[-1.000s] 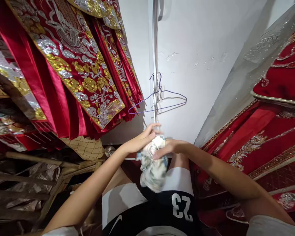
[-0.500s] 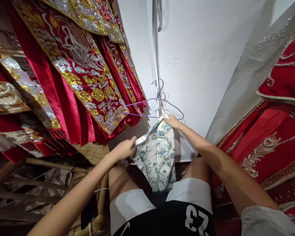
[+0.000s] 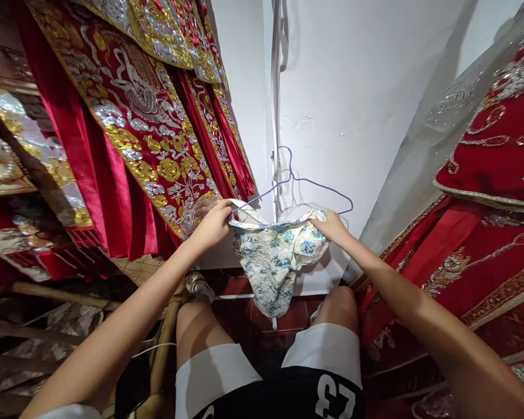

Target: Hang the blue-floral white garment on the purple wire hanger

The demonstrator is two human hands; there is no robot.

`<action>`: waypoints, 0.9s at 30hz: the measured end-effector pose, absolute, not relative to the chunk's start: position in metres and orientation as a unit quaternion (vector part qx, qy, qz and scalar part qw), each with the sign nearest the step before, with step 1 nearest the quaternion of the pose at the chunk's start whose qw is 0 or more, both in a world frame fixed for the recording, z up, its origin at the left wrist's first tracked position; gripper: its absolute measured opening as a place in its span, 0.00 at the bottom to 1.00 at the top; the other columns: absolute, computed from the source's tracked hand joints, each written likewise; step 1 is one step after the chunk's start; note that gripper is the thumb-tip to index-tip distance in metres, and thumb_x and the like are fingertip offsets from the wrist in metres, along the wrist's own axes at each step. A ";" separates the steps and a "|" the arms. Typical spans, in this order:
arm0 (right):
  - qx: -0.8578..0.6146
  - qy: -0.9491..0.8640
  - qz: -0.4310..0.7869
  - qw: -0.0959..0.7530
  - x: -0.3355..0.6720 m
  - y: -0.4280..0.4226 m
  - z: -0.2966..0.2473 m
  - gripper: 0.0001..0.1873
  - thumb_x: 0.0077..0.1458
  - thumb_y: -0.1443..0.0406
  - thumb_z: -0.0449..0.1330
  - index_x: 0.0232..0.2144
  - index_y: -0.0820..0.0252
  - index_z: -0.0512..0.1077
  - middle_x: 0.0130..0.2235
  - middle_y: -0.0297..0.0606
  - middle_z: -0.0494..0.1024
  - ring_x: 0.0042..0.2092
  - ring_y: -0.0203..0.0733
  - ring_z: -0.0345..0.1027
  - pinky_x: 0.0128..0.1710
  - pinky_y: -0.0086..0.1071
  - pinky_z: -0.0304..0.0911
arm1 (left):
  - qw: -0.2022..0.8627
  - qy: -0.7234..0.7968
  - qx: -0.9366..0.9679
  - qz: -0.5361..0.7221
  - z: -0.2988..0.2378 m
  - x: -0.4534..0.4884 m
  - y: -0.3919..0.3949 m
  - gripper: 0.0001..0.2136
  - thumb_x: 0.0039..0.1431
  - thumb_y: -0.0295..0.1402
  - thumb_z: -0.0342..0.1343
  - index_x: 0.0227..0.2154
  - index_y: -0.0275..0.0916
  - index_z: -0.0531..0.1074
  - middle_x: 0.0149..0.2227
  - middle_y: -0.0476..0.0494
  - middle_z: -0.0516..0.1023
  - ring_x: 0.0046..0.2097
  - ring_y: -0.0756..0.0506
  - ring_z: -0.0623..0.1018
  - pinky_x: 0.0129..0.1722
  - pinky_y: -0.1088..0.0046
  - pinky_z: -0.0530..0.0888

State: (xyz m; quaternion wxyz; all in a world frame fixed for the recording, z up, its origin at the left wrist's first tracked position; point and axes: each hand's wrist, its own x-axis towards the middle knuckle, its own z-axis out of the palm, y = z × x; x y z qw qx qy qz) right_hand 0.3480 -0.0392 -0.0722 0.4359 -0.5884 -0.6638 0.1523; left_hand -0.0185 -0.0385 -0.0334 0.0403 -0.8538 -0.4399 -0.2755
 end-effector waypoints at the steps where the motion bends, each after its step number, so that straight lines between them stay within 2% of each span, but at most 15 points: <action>1: -0.592 -0.667 0.136 0.431 0.348 -0.042 -0.072 0.14 0.47 0.54 0.57 0.20 0.57 0.69 0.23 0.36 0.74 0.28 0.44 0.68 0.29 0.33 0.59 | 0.050 -0.439 -0.854 -0.274 -0.031 -0.017 -0.039 0.12 0.46 0.21 0.46 0.31 0.36 0.72 0.56 0.30 0.73 0.57 0.34 0.74 0.60 0.56 0.71; 4: -0.602 -0.675 0.091 0.417 0.344 -0.046 -0.076 0.15 0.49 0.54 0.57 0.18 0.56 0.66 0.23 0.37 0.74 0.29 0.45 0.68 0.29 0.32 0.57 | 0.101 -0.461 -0.853 -0.223 -0.029 -0.019 -0.046 0.13 0.47 0.21 0.46 0.32 0.37 0.73 0.52 0.29 0.76 0.55 0.33 0.76 0.56 0.54 0.73; 8: -0.627 -0.670 0.090 0.387 0.333 -0.045 -0.078 0.13 0.51 0.57 0.57 0.21 0.56 0.67 0.27 0.41 0.77 0.31 0.47 0.70 0.30 0.32 0.57 | 0.159 -0.481 -0.849 -0.150 -0.021 -0.029 -0.059 0.12 0.50 0.22 0.48 0.30 0.38 0.76 0.44 0.32 0.80 0.49 0.33 0.79 0.55 0.52 0.73; 15: -0.638 -0.685 0.089 0.339 0.321 -0.048 -0.076 0.12 0.53 0.57 0.57 0.23 0.57 0.69 0.30 0.43 0.78 0.32 0.46 0.69 0.31 0.32 0.56 | 0.169 -0.489 -0.843 -0.144 -0.013 -0.045 -0.076 0.14 0.47 0.25 0.49 0.33 0.37 0.79 0.53 0.34 0.80 0.57 0.33 0.77 0.64 0.54 0.66; 20: -0.609 -0.688 0.113 0.378 0.322 -0.050 -0.081 0.12 0.53 0.58 0.57 0.22 0.57 0.67 0.28 0.41 0.77 0.32 0.46 0.68 0.30 0.32 0.56 | 0.098 -0.482 -0.853 -0.176 -0.014 -0.045 -0.087 0.10 0.48 0.26 0.48 0.29 0.41 0.74 0.58 0.38 0.77 0.61 0.34 0.74 0.68 0.52 0.62; 22: -0.604 -0.677 0.134 0.399 0.315 -0.056 -0.082 0.11 0.52 0.59 0.57 0.22 0.57 0.67 0.27 0.40 0.77 0.31 0.45 0.68 0.30 0.32 0.56 | 0.053 -0.470 -0.857 -0.207 -0.004 -0.034 -0.086 0.09 0.49 0.27 0.48 0.30 0.41 0.73 0.61 0.39 0.75 0.62 0.35 0.73 0.66 0.52 0.64; 24: -0.603 -0.664 0.152 0.414 0.303 -0.067 -0.083 0.10 0.51 0.60 0.57 0.22 0.57 0.67 0.27 0.40 0.77 0.31 0.45 0.67 0.30 0.32 0.57 | 0.019 -0.452 -0.857 -0.248 0.009 -0.018 -0.080 0.10 0.52 0.28 0.47 0.33 0.40 0.73 0.60 0.38 0.75 0.60 0.35 0.74 0.62 0.54 0.70; 27: -0.565 -0.686 0.172 0.425 0.286 -0.089 -0.079 0.07 0.52 0.62 0.56 0.23 0.56 0.67 0.27 0.38 0.76 0.30 0.44 0.67 0.31 0.32 0.57 | -0.010 -0.445 -0.842 -0.305 0.025 0.005 -0.060 0.21 0.53 0.26 0.47 0.50 0.39 0.72 0.53 0.37 0.80 0.54 0.36 0.79 0.55 0.56 0.74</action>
